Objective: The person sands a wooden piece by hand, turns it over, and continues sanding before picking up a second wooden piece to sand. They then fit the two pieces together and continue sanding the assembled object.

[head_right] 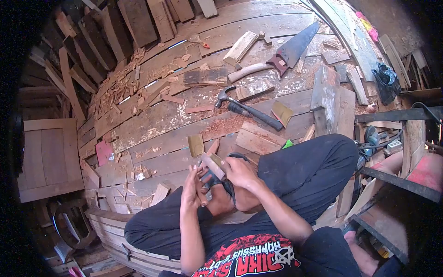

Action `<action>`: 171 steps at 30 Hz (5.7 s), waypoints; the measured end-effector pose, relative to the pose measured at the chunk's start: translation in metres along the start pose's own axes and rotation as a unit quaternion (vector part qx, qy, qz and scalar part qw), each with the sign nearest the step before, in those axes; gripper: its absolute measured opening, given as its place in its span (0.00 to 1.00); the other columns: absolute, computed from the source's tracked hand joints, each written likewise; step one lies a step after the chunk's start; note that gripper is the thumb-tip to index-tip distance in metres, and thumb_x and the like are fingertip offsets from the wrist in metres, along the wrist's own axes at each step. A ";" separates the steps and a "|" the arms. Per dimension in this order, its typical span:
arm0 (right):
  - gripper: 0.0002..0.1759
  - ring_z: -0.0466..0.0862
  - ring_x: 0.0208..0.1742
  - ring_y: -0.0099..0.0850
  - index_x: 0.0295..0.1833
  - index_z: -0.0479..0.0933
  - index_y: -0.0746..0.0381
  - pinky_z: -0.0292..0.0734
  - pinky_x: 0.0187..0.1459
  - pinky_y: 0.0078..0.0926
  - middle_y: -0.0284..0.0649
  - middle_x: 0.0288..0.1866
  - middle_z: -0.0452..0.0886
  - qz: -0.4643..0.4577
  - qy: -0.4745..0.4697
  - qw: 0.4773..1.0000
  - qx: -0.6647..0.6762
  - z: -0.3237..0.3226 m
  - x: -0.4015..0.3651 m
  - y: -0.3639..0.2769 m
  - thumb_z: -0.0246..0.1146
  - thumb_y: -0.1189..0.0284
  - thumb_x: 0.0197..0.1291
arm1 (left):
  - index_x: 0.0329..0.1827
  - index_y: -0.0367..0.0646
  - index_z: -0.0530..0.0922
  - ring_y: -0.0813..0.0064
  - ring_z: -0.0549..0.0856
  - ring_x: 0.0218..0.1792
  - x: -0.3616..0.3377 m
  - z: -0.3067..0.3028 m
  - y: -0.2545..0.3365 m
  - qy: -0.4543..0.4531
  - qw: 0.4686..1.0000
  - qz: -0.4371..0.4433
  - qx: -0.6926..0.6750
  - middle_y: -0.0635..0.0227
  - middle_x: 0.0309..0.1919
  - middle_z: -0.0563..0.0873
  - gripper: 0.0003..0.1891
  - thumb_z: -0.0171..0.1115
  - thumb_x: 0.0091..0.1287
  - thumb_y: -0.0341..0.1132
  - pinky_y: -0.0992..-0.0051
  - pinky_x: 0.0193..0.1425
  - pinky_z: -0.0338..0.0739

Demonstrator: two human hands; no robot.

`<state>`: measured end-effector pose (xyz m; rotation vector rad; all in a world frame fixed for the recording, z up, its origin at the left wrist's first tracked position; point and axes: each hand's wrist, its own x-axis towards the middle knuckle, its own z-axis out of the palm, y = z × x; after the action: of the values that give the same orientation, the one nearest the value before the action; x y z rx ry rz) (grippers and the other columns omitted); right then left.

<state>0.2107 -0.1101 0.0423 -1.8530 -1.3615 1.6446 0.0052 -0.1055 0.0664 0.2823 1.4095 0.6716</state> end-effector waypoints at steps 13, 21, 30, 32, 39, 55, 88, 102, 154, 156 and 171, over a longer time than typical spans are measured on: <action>0.28 0.87 0.42 0.26 0.60 0.82 0.67 0.82 0.48 0.31 0.43 0.44 0.91 -0.049 0.074 0.981 0.175 0.013 0.008 0.008 0.57 0.51 0.81 | 0.65 0.43 0.75 0.76 0.86 0.42 0.003 0.020 -0.009 0.048 0.992 0.107 -0.049 0.69 0.48 0.85 0.19 0.66 0.78 0.41 0.75 0.44 0.82; 0.37 0.90 0.55 0.47 0.65 0.81 0.63 0.83 0.56 0.41 0.54 0.51 0.90 -0.131 -0.080 0.979 0.136 0.039 0.000 0.022 0.60 0.40 0.73 | 0.53 0.50 0.78 0.68 0.83 0.36 0.005 -0.012 0.003 0.088 0.954 0.067 -0.278 0.67 0.35 0.83 0.18 0.68 0.72 0.51 0.66 0.42 0.81; 0.24 0.90 0.48 0.39 0.60 0.82 0.67 0.82 0.51 0.37 0.51 0.48 0.90 -0.094 -0.135 0.963 0.213 0.104 -0.010 0.020 0.62 0.55 0.78 | 0.48 0.50 0.81 0.70 0.85 0.37 -0.011 -0.036 -0.011 0.068 0.944 0.082 -0.313 0.70 0.36 0.86 0.14 0.65 0.74 0.51 0.66 0.44 0.81; 0.23 0.89 0.46 0.36 0.58 0.82 0.66 0.82 0.50 0.36 0.49 0.47 0.90 -0.126 -0.098 0.957 0.240 0.107 -0.005 0.026 0.63 0.56 0.77 | 0.50 0.51 0.81 0.69 0.86 0.38 -0.014 -0.034 -0.013 0.065 0.943 0.076 -0.317 0.70 0.37 0.86 0.15 0.66 0.73 0.51 0.64 0.46 0.81; 0.20 0.85 0.42 0.21 0.61 0.81 0.64 0.81 0.44 0.22 0.36 0.46 0.88 -0.132 -0.039 0.925 0.355 0.079 -0.001 0.010 0.62 0.58 0.80 | 0.58 0.57 0.81 0.69 0.87 0.48 -0.023 -0.025 0.003 0.038 0.929 0.118 -0.348 0.71 0.45 0.87 0.19 0.69 0.71 0.55 0.53 0.55 0.80; 0.19 0.90 0.49 0.33 0.55 0.73 0.64 0.87 0.40 0.24 0.44 0.49 0.84 0.002 0.247 0.829 0.501 0.005 0.026 0.022 0.68 0.60 0.75 | 0.61 0.43 0.78 0.71 0.84 0.37 0.000 -0.053 0.005 0.030 0.890 0.036 -0.453 0.67 0.41 0.85 0.26 0.54 0.74 0.56 0.71 0.44 0.83; 0.24 0.82 0.29 0.46 0.39 0.82 0.66 0.74 0.33 0.45 0.46 0.30 0.77 -0.206 0.197 0.957 0.046 0.015 0.001 -0.004 0.71 0.53 0.68 | 0.65 0.39 0.77 0.66 0.89 0.54 0.001 0.014 -0.014 -0.110 0.981 0.032 -0.155 0.62 0.54 0.87 0.17 0.49 0.84 0.40 0.63 0.59 0.87; 0.30 0.88 0.34 0.35 0.50 0.76 0.68 0.82 0.37 0.34 0.46 0.31 0.84 -0.072 0.179 0.942 0.274 0.016 0.019 0.014 0.68 0.47 0.70 | 0.65 0.39 0.78 0.69 0.89 0.51 0.011 0.017 -0.013 -0.016 0.991 0.070 -0.115 0.63 0.53 0.87 0.15 0.54 0.83 0.36 0.65 0.54 0.89; 0.18 0.74 0.56 0.44 0.60 0.87 0.55 0.74 0.57 0.42 0.44 0.56 0.74 -0.312 0.222 0.916 -0.122 0.021 -0.010 -0.009 0.71 0.65 0.67 | 0.52 0.42 0.85 0.81 0.87 0.40 0.009 0.013 -0.009 0.048 0.993 0.098 -0.035 0.71 0.44 0.89 0.13 0.60 0.81 0.42 0.77 0.48 0.84; 0.23 0.74 0.60 0.45 0.67 0.82 0.55 0.75 0.59 0.42 0.45 0.58 0.73 -0.296 0.251 0.921 -0.041 0.022 -0.005 -0.005 0.70 0.63 0.68 | 0.51 0.40 0.85 0.83 0.86 0.40 0.017 0.000 -0.011 0.065 0.987 0.144 0.011 0.72 0.43 0.89 0.11 0.61 0.80 0.38 0.79 0.46 0.82; 0.47 0.69 0.79 0.60 0.86 0.42 0.68 0.59 0.78 0.48 0.69 0.77 0.65 -0.254 0.027 0.967 0.008 0.046 0.013 0.021 0.63 0.60 0.77 | 0.71 0.34 0.77 0.71 0.84 0.59 0.004 0.042 0.007 -0.038 0.990 0.131 -0.021 0.61 0.60 0.87 0.22 0.53 0.74 0.25 0.70 0.61 0.80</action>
<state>0.1775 -0.1260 0.0060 -1.3688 -1.6215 1.3232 0.0440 -0.0891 0.0740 0.4604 1.2956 0.8952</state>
